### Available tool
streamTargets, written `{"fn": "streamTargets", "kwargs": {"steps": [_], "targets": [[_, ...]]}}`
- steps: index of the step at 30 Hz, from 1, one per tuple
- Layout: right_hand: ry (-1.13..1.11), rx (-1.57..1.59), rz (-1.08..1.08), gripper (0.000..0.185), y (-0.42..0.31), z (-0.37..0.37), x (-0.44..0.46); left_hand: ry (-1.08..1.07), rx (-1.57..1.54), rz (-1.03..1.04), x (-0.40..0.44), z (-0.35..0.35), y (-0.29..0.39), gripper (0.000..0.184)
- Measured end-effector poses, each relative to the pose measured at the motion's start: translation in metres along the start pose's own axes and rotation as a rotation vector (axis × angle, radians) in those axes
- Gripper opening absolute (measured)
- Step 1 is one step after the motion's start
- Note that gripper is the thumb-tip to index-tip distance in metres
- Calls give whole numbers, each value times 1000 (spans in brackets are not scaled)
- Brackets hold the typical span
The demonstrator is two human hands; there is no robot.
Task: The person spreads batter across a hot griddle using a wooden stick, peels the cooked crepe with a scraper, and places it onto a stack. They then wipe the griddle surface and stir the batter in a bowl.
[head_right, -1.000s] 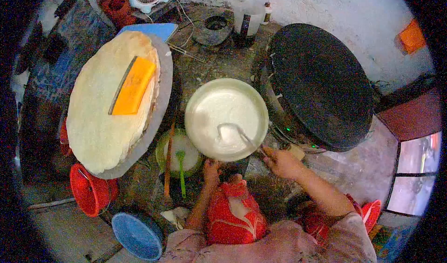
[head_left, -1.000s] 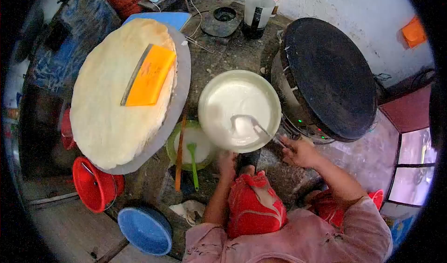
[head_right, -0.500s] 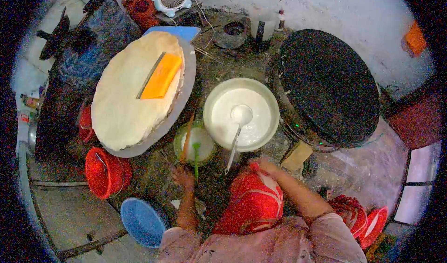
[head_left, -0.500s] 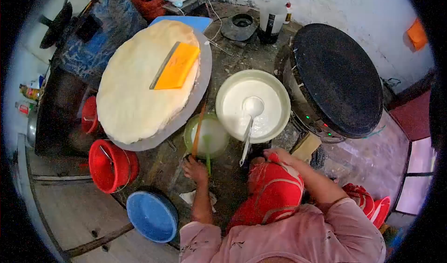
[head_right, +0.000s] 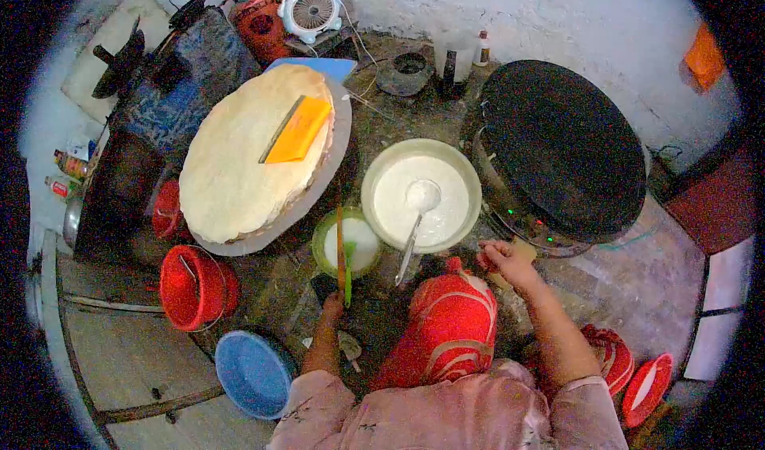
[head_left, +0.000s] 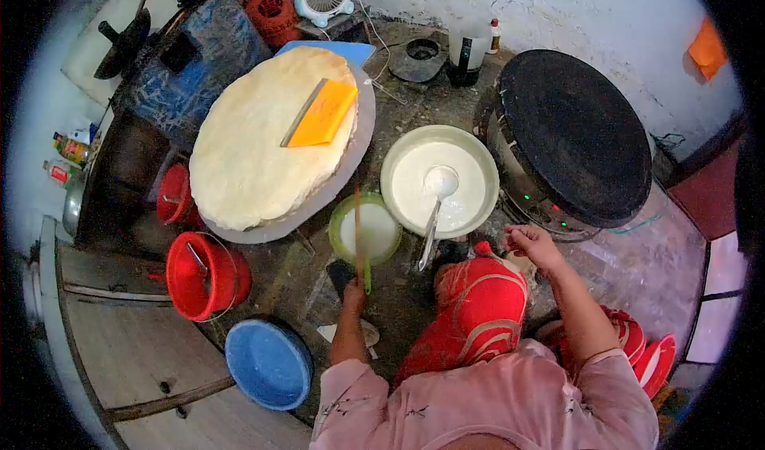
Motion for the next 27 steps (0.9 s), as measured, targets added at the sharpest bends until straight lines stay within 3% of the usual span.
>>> {"fn": "streamTargets", "kwargs": {"steps": [2,6,9,11,13,15,16,17,18,20,21,23,25,26,27], "targets": [[0,-5,-12,32,-1,1,-3,-197,-225,1,-23,-26,18,42],[46,-296,-217,28,-22,4,-15,-109,-429,-147,-64,-83,62,30],[-59,-94,-306,27,-55,29,-25,-297,-980,-247,-136,-143,130,21],[-149,45,-96,30,-90,59,-44,-580,-1348,-184,-171,-149,162,20],[-115,-320,-340,44,-73,81,-33,-803,-1377,-130,-215,-174,214,23],[-61,-310,-334,60,-69,115,-43,-885,-1555,-41,-237,-163,239,26],[-115,-404,-207,65,-79,125,-52,-892,-1568,-53,-252,-171,260,26],[-201,-303,-178,63,-68,133,-49,-899,-1582,-68,-263,-177,275,26],[-230,-227,-241,58,-56,136,-46,-1014,-1612,86,-263,-169,275,25],[-265,-161,-298,54,-52,136,-43,-955,-1500,97,-270,-168,284,25],[-262,-61,-150,48,-55,128,-41,-894,-1380,107,-271,-168,287,24],[-225,-30,74,40,-75,116,-38,-1005,-1311,120,-260,-174,278,20],[-291,-109,160,39,-92,102,-33,-862,-869,415,-242,-175,271,20],[-297,-112,164,39,-104,97,-29,-604,-761,471,-229,-171,265,20],[-308,-435,148,37,-116,94,-25,-184,-668,587,-197,-136,238,21]]}}
Point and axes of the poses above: each hand's wrist, its own x-axis towards the middle knuckle, its own z-axis out of the palm, y = z × x, the point moved 1 cm from there along x, towards the middle knuckle, and after that the axes turned 1 degree about -z, right-handed, at the moved point
